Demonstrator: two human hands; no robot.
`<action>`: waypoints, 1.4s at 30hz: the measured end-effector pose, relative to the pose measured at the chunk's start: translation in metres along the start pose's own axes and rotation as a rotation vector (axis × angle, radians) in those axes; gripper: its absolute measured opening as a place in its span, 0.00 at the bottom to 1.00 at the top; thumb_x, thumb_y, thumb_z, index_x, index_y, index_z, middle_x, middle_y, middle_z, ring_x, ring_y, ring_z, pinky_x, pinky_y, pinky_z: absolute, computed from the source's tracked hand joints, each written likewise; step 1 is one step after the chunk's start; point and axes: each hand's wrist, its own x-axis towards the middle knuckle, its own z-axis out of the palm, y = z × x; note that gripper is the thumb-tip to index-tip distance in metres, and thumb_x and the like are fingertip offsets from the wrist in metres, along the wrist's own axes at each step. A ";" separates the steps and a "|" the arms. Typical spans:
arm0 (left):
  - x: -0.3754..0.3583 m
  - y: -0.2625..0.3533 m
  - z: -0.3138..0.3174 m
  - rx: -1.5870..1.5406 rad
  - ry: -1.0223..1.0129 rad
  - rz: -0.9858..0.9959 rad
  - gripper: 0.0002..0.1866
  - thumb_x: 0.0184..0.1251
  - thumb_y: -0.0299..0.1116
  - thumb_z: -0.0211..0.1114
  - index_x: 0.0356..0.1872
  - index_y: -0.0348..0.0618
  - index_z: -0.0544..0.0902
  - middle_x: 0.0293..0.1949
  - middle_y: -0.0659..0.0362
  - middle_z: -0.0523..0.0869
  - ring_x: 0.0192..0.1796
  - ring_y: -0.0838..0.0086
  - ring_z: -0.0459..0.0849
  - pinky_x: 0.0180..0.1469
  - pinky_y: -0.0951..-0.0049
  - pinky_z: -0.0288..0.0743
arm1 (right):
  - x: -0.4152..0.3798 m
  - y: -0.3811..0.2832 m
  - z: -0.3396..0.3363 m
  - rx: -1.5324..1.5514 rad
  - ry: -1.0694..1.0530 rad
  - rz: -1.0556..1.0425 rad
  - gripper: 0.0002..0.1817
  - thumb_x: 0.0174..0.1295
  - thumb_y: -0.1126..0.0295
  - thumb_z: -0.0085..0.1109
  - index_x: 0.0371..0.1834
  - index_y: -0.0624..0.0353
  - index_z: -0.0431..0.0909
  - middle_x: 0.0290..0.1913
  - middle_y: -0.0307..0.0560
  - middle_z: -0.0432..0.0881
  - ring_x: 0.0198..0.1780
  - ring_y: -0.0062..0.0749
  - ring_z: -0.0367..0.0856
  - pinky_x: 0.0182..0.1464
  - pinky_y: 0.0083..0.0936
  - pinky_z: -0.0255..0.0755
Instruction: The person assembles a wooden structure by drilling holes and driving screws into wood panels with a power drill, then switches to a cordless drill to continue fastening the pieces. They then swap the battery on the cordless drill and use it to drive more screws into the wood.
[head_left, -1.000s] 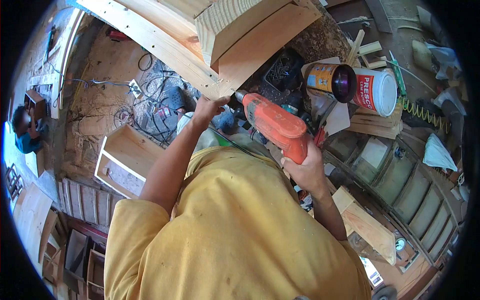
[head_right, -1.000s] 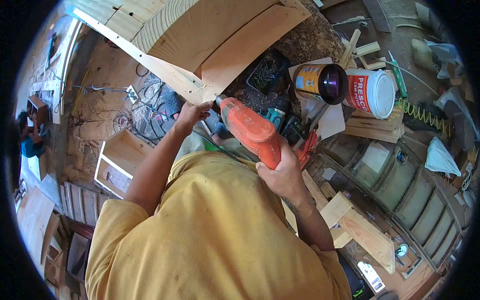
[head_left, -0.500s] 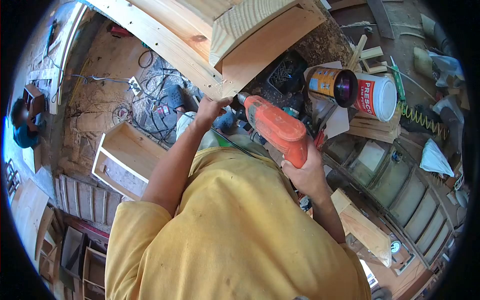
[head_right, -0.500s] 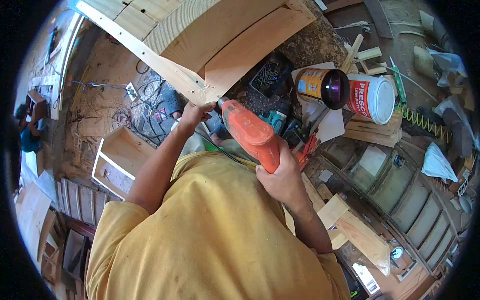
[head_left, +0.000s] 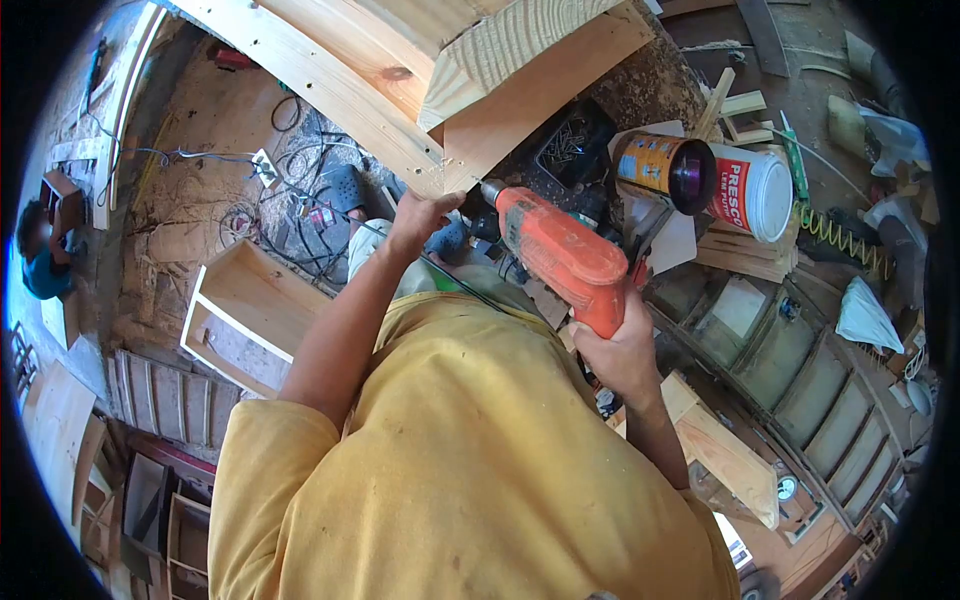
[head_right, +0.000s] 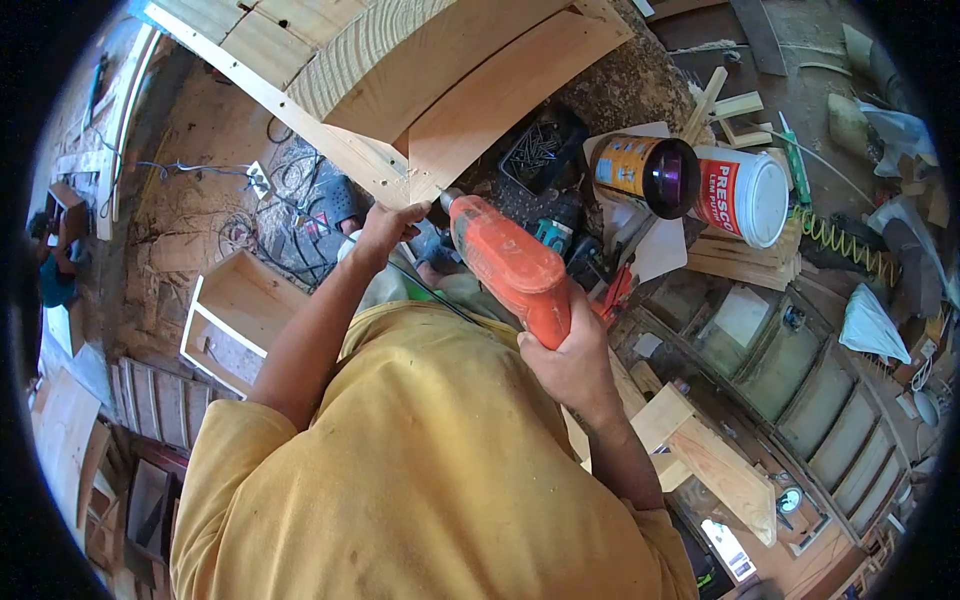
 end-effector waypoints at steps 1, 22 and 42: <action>-0.001 0.002 0.001 0.002 0.008 -0.019 0.20 0.57 0.40 0.70 0.49 0.42 0.81 0.37 0.62 0.84 0.31 0.77 0.77 0.32 0.76 0.72 | 0.000 0.001 0.000 0.000 0.007 0.002 0.32 0.47 0.77 0.64 0.60 0.66 0.67 0.50 0.59 0.81 0.54 0.46 0.82 0.56 0.36 0.73; 0.001 0.005 0.008 0.018 0.084 -0.028 0.23 0.57 0.40 0.71 0.51 0.40 0.81 0.38 0.61 0.84 0.34 0.75 0.79 0.32 0.74 0.72 | 0.009 0.001 0.004 -0.029 -0.050 -0.018 0.34 0.48 0.77 0.63 0.62 0.64 0.66 0.52 0.60 0.80 0.56 0.48 0.81 0.58 0.37 0.72; 0.006 -0.002 0.006 0.039 0.096 -0.040 0.25 0.53 0.42 0.72 0.51 0.41 0.82 0.41 0.58 0.87 0.38 0.72 0.82 0.33 0.71 0.74 | 0.019 -0.016 0.004 -0.120 -0.073 -0.031 0.32 0.49 0.76 0.61 0.62 0.63 0.66 0.52 0.62 0.80 0.56 0.54 0.80 0.58 0.40 0.72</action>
